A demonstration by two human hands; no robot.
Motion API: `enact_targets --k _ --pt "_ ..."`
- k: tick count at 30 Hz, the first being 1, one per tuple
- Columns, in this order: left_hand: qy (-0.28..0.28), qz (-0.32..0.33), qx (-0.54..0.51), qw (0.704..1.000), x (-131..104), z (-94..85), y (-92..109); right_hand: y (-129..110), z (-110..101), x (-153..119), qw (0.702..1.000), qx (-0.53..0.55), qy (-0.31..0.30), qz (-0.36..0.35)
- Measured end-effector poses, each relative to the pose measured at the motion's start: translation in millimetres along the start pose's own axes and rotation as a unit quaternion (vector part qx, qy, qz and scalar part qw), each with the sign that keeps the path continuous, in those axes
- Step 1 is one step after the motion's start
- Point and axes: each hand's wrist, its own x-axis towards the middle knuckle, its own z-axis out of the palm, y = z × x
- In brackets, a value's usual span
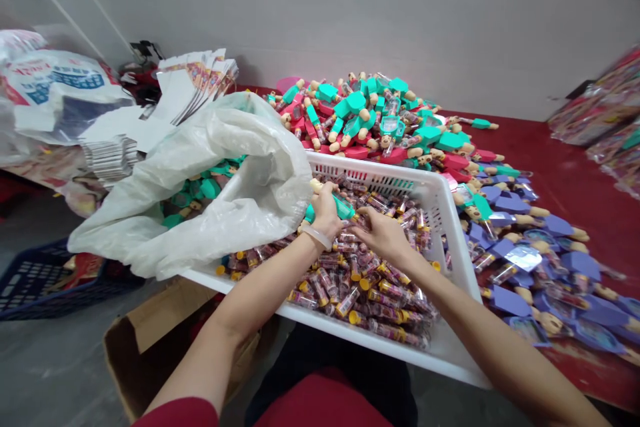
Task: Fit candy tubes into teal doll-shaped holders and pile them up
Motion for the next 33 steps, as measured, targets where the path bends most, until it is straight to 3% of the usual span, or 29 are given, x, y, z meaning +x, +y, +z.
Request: enact_targets --k 2,3,4,6,9,11,13,17,21,23,26,29,31,33 --pt "0.021 0.015 0.011 1.000 -0.6 0.2 -3.7 -0.6 3.3 -0.9 0.968 -0.239 0.075 -0.031" --pt "0.025 0.016 0.018 0.999 -2.1 0.3 -5.9 -1.5 4.9 -1.8 0.943 -0.320 0.083 -0.031" --pt "0.029 0.013 0.022 0.999 -4.4 0.3 -7.9 -2.5 6.3 -2.9 0.925 -0.371 0.078 -0.024" --pt "0.022 0.010 0.029 0.999 -10.2 0.1 -10.9 -4.5 7.2 -4.9 0.917 -0.395 0.058 -0.013" --pt "-0.011 0.001 0.038 0.999 -17.7 -0.8 -11.9 -5.0 4.1 -6.7 0.952 -0.303 0.039 -0.019" --pt "-0.036 -0.016 0.042 0.998 -20.7 -1.2 -11.2 -3.2 0.9 -6.5 0.984 -0.176 0.005 -0.030" --pt "-0.051 -0.024 0.040 0.998 -22.5 -1.2 -10.2 -0.9 -1.2 -5.8 0.998 -0.034 -0.043 -0.034" --pt "-0.053 -0.013 0.030 0.998 -24.0 -0.5 -9.2 1.0 -1.7 -5.5 0.982 0.154 -0.105 0.022" --pt "-0.045 -0.003 0.049 0.998 -18.9 -1.2 -10.2 -0.3 -4.9 -4.1 0.957 0.218 -0.176 0.080" --pt "-0.044 -0.007 0.072 0.996 -13.8 -1.9 -10.9 0.6 -6.6 -1.7 0.967 0.161 -0.182 0.080" --pt "-0.020 -0.030 0.067 0.997 -7.0 -2.3 -11.9 4.6 -3.9 1.7 0.993 -0.099 -0.055 0.044" --pt "0.018 -0.058 0.042 0.997 -3.9 -1.8 -13.9 7.3 4.1 3.5 0.922 -0.380 0.070 0.017" --pt "0.036 -0.053 0.033 0.997 -3.5 -1.6 -15.9 5.6 8.9 4.1 0.890 -0.449 0.077 0.015" --pt "0.055 -0.030 0.032 0.998 -4.4 -1.8 -17.5 1.6 11.3 4.5 0.890 -0.451 0.069 0.012"
